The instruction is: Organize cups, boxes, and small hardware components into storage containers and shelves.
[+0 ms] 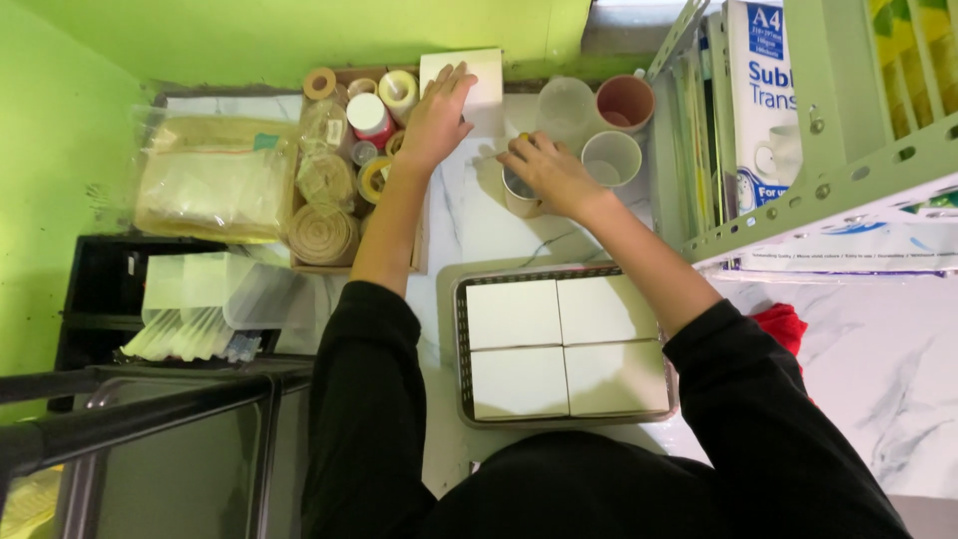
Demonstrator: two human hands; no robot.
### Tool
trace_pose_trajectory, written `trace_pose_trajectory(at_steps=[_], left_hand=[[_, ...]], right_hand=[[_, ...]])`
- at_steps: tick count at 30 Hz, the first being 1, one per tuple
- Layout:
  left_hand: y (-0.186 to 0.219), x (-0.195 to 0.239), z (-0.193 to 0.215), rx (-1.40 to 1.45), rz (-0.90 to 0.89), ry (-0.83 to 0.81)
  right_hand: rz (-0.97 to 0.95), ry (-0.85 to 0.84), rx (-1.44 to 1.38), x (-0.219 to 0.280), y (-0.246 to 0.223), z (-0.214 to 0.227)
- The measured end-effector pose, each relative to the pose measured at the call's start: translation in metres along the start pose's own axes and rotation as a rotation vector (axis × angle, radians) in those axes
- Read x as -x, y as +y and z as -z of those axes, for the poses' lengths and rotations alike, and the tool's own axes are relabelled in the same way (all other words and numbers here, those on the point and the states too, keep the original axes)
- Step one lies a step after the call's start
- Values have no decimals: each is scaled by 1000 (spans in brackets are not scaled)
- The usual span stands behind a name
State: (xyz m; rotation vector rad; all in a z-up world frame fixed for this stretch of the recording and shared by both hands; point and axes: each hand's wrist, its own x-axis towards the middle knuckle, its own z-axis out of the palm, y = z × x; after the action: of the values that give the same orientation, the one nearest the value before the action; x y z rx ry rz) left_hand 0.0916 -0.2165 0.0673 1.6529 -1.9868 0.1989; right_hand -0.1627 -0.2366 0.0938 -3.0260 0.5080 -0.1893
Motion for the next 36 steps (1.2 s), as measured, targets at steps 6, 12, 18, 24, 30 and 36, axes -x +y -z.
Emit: trace_pose_trajectory(at_steps=[6, 12, 18, 24, 30, 36], left_hand=[[93, 49, 72, 488, 201, -301], [178, 122, 108, 493, 49, -411], [211, 165, 121, 485, 224, -530], [212, 198, 106, 527, 377, -425], [231, 201, 117, 433, 626, -377], [217, 214, 109, 376, 405, -149]], right_hand=[[33, 128, -101, 31, -11, 15], [-64, -202, -431, 95, -64, 82], [84, -196, -399, 138, -91, 60], [74, -102, -337, 153, -109, 34], [19, -68, -345, 154, -111, 29], [-54, 27, -606, 151, -102, 39]])
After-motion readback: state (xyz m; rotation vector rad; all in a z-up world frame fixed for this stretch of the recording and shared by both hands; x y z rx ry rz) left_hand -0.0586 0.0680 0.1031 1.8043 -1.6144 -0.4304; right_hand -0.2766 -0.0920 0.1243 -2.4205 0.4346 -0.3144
